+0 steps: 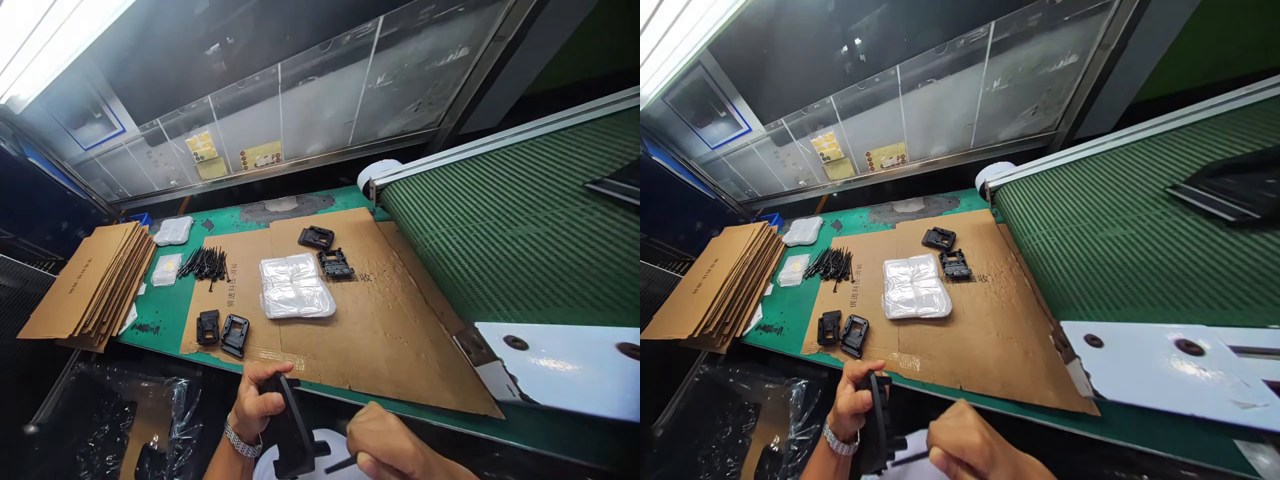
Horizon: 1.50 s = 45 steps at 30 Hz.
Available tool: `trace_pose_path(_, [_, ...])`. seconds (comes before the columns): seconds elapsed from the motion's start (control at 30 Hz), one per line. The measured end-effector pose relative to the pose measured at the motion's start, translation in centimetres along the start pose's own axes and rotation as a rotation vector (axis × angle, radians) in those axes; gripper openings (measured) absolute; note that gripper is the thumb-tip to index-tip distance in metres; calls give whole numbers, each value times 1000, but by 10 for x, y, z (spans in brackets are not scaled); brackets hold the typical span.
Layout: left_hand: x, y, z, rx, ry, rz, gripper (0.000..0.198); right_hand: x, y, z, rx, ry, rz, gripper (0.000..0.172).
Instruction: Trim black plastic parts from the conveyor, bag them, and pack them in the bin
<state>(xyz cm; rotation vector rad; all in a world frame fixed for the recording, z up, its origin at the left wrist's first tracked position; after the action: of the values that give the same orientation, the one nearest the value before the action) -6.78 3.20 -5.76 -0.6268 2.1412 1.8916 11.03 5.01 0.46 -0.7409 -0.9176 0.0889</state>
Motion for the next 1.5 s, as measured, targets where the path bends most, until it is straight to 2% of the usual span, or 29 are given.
trace_pose_path(0.07, [-4, 7, 3, -14, -72, 54, 52, -1, 10, 2, -117, 12, 101, 50])
trace_pose_path(0.17, [-19, 17, 6, -29, -223, 136, 50, -8, 20, 9, -320, -37, 250, 47])
trace_pose_path(0.27, [-31, 26, 8, -56, -325, 199, 46, -18, 15, 18, -377, -154, 435, 58])
trace_pose_path(0.4, [-30, 24, 11, -85, -312, 247, 44, -25, 6, 25, -421, -217, 620, 58])
trace_pose_path(0.53, [-16, 1, 12, -74, -257, 103, 49, -28, 4, 23, -424, -183, 774, 57])
trace_pose_path(0.63, [-12, -14, 11, -64, -279, -14, 49, -32, 5, 19, -440, -162, 841, 53])
trace_pose_path(0.8, [-15, -14, 9, -40, -243, -5, 46, -28, 4, 16, -452, -83, 765, 51])
trace_pose_path(0.97, [-23, -7, 8, 30, -218, 69, 50, -17, 5, 16, -448, -12, 473, 47])
trace_pose_path(1.17, [-18, -12, 9, 40, -118, 104, 49, -11, 2, 10, -232, -51, 204, 46])
trace_pose_path(1.27, [-12, -8, 10, 9, -53, 106, 49, -12, -3, 2, -61, -152, 168, 47])
trace_pose_path(1.3, [-12, -5, 11, 3, -50, 120, 49, -12, -2, 0, -47, -166, 190, 48])
trace_pose_path(1.33, [-14, -1, 13, 4, -63, 143, 48, -12, 1, -2, -72, -150, 220, 50])
trace_pose_path(1.43, [-26, 12, 18, 37, -191, 254, 42, -11, 17, -3, -297, -52, 323, 55])
trace_pose_path(1.5, [-35, 16, 21, 48, -292, 322, 40, -13, 22, 0, -377, -83, 366, 58])
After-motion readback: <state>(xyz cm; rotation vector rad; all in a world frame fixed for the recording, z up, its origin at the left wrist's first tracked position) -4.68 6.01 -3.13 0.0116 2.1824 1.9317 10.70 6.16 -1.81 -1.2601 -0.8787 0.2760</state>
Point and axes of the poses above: each hand's wrist, its own z-axis towards the middle knuckle, its own x-axis out of the back of the hand, y = z × x, the point moved 5 cm from there along z, towards the middle knuckle, and after that the axes turned 11 degrees about -z, right-handed, at the moved point
